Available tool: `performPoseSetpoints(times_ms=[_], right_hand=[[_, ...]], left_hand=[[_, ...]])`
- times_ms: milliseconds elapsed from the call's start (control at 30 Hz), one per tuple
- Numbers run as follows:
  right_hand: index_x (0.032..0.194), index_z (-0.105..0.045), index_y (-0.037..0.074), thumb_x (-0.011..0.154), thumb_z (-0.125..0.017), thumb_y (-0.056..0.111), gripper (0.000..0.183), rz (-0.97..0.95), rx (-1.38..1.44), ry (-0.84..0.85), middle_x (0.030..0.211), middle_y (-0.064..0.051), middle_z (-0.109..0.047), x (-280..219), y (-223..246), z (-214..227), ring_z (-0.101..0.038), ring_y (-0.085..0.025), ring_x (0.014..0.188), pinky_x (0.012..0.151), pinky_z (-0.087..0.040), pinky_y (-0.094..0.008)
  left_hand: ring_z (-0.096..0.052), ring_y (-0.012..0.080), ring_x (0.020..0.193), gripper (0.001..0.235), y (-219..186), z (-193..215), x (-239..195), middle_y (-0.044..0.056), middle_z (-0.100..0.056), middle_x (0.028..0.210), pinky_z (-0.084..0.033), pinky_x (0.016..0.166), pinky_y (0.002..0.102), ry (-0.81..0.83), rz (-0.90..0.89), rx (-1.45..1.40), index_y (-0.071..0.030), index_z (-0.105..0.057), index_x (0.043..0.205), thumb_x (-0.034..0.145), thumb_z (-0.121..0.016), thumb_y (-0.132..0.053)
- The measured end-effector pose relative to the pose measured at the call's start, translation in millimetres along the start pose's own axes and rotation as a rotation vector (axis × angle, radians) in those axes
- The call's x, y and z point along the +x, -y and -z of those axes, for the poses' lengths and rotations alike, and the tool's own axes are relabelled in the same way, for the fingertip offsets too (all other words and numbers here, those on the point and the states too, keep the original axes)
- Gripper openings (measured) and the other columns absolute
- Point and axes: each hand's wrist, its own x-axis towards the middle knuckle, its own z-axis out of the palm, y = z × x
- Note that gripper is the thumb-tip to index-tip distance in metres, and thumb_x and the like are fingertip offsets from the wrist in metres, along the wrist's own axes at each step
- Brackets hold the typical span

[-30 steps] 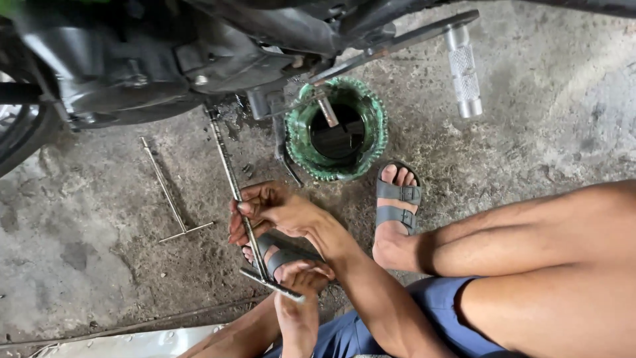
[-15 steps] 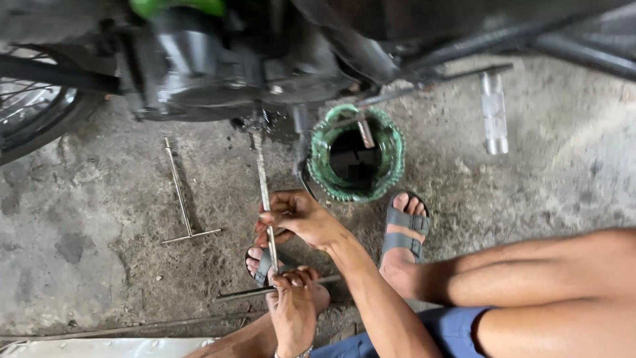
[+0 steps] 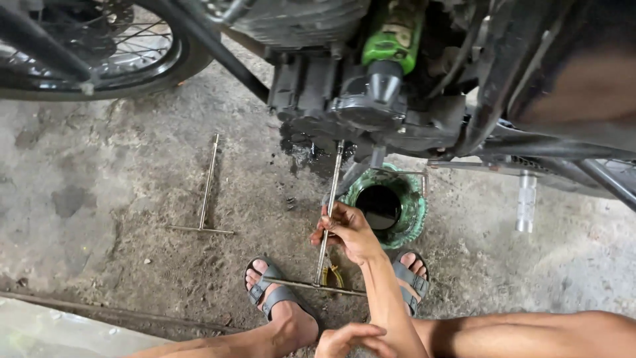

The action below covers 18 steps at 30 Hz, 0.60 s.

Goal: The person sits on the floor and uses pliers to remove a drain plug from the motorcycle engine, allowing oil to drain into a green container. They then use a T-handle wrench to tighten the plug back into place.

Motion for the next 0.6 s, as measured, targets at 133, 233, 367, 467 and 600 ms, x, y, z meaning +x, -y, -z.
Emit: performPoseSetpoints(times_ms=[133, 233, 367, 467, 600], right_hand=[[0.105, -0.062, 0.000, 0.096, -0.065, 0.000, 0.010, -0.048, 0.018, -0.105, 0.086, -0.016, -0.070, 3.0, -1.5, -6.8, -0.078, -0.035, 0.086, 0.075, -0.069, -0.046], [0.104, -0.064, 0.003, 0.096, -0.068, 0.003, 0.009, -0.067, -0.114, -0.152, 0.086, -0.011, -0.070, -2.9, 14.3, -16.3, -0.080, -0.032, 0.088, 0.067, -0.065, -0.037], [0.102, -0.063, 0.003, 0.095, -0.071, 0.005, 0.012, -0.111, -0.212, -0.205, 0.090, -0.010, -0.070, -4.6, 25.7, -15.3, -0.081, -0.031, 0.084, 0.057, -0.056, -0.026], [0.102, -0.062, -0.001, 0.098, -0.064, 0.001, 0.004, -0.084, -0.123, -0.167, 0.091, -0.017, -0.071, -3.0, 22.1, -9.8, -0.079, -0.037, 0.089, 0.069, -0.066, -0.034], [0.134, -0.059, -0.010, 0.103, -0.048, 0.001, 0.035, -0.116, 0.061, -0.074, 0.108, -0.020, -0.068, 5.8, 32.6, 4.5, -0.074, -0.040, 0.094, 0.089, -0.064, -0.050]], left_hand=[[-0.061, 0.0309, 0.112, 0.043, -46.9, -19.4, 25.0, 0.016, -0.064, 0.118, -0.046, 0.100, 0.043, -0.515, -0.663, 1.272, -0.005, -0.061, 0.118, 0.094, -0.066, -0.041], [-0.054, 0.0361, 0.125, 0.057, -42.3, 23.6, 43.0, 0.019, -0.055, 0.134, -0.044, 0.105, 0.048, -0.660, -0.506, 1.587, -0.003, -0.050, 0.134, 0.090, -0.070, -0.033], [-0.068, 0.0251, 0.082, 0.035, -39.3, 58.8, 55.5, 0.002, -0.064, 0.093, -0.050, 0.072, 0.039, -0.734, -0.246, 1.473, -0.016, -0.049, 0.124, 0.096, -0.064, -0.033], [-0.057, 0.0312, 0.054, 0.036, -41.7, 70.9, 67.7, 0.008, -0.059, 0.060, -0.040, 0.056, 0.039, -0.675, 0.052, 1.282, -0.014, -0.052, 0.080, 0.103, -0.056, -0.042], [-0.034, 0.0094, 0.048, 0.025, -12.1, 102.0, 78.2, 0.001, -0.039, 0.058, -0.030, 0.044, 0.024, -0.360, -0.186, 0.164, 0.001, -0.063, 0.085, 0.102, -0.063, -0.017]])
